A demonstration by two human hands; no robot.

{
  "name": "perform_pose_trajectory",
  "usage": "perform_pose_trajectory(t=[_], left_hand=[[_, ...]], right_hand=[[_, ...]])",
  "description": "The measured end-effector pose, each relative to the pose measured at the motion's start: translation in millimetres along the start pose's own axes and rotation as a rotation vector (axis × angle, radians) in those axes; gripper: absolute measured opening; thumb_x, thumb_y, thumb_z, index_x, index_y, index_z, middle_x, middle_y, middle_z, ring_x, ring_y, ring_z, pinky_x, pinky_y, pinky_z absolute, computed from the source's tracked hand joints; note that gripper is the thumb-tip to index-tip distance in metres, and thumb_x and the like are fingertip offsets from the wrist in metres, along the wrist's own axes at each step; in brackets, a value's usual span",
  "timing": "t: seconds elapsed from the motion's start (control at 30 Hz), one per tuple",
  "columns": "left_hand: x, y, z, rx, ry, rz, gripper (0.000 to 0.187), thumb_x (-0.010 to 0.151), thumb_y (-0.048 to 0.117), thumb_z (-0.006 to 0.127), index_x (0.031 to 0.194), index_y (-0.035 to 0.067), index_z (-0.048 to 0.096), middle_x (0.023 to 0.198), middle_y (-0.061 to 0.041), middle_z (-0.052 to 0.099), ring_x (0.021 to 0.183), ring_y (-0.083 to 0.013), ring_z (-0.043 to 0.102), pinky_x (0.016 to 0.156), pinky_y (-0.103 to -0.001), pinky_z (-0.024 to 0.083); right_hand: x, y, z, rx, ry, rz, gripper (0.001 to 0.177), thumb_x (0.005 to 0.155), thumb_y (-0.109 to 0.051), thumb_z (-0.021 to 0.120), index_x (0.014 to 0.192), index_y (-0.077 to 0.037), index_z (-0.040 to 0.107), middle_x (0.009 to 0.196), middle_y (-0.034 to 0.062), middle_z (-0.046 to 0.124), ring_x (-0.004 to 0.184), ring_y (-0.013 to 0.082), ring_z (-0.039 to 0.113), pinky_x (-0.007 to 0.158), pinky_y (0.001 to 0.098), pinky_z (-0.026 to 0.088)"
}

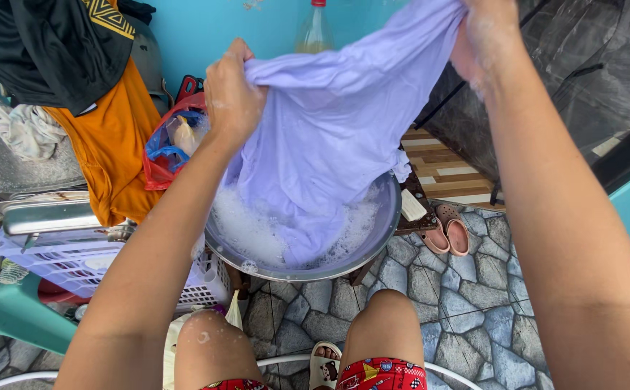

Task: The person washes a purple shirt by hand in a basin of soapy water, scrubbing the fabric against itself and using a bar of soap, then rinses it in the same basin.

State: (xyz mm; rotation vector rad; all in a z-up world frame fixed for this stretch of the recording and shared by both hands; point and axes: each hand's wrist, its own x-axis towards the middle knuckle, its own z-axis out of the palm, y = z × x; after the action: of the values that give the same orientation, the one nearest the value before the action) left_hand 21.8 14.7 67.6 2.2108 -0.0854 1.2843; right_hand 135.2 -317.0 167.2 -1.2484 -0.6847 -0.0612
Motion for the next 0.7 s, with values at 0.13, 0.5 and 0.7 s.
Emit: perform_pose_trajectory(t=[0.13, 0.5, 0.7], left_hand=[[-79.4, 7.6, -10.7, 0.170, -0.369, -0.009, 0.023, 0.081, -0.001, 0.070, 0.102, 0.004, 0.066, 0.095, -0.025, 0.070, 0.093, -0.0443, 0.068, 0.082, -0.053, 0.053], [-122.4, -11.1, 19.5, 0.229, -0.966, -0.138, 0.056, 0.087, 0.055, 0.069, 0.132, 0.022, 0.070, 0.145, -0.016, 0.058, 0.140, -0.0342, 0.050, 0.120, -0.048, 0.041], [-116.1, -26.7, 61.6, 0.388, -1.224, -0.409, 0.098, 0.074, 0.066, 0.076, 0.156, 0.050, 0.025, 0.171, -0.003, 0.005, 0.157, -0.0358, 0.006, 0.119, -0.072, 0.010]], right_hand=[[-63.3, 79.3, 5.4, -0.415, -0.135, 0.392, 0.017, 0.104, -0.024, 0.058, 0.103, -0.010, 0.067, 0.100, 0.0050, 0.071, 0.097, 0.0177, 0.065, 0.094, 0.0377, 0.050], [-142.9, 248.7, -2.5, -1.177, -0.607, 0.515, 0.079, 0.074, -0.038, 0.085, 0.132, -0.001, 0.046, 0.137, 0.0333, 0.050, 0.133, 0.0425, 0.051, 0.113, 0.0405, 0.040], [-123.9, 275.6, 43.2, -1.209, -0.547, 0.624, 0.124, 0.066, -0.038, 0.094, 0.152, -0.002, 0.012, 0.150, 0.0379, 0.037, 0.140, 0.0467, 0.045, 0.116, 0.0413, 0.038]])
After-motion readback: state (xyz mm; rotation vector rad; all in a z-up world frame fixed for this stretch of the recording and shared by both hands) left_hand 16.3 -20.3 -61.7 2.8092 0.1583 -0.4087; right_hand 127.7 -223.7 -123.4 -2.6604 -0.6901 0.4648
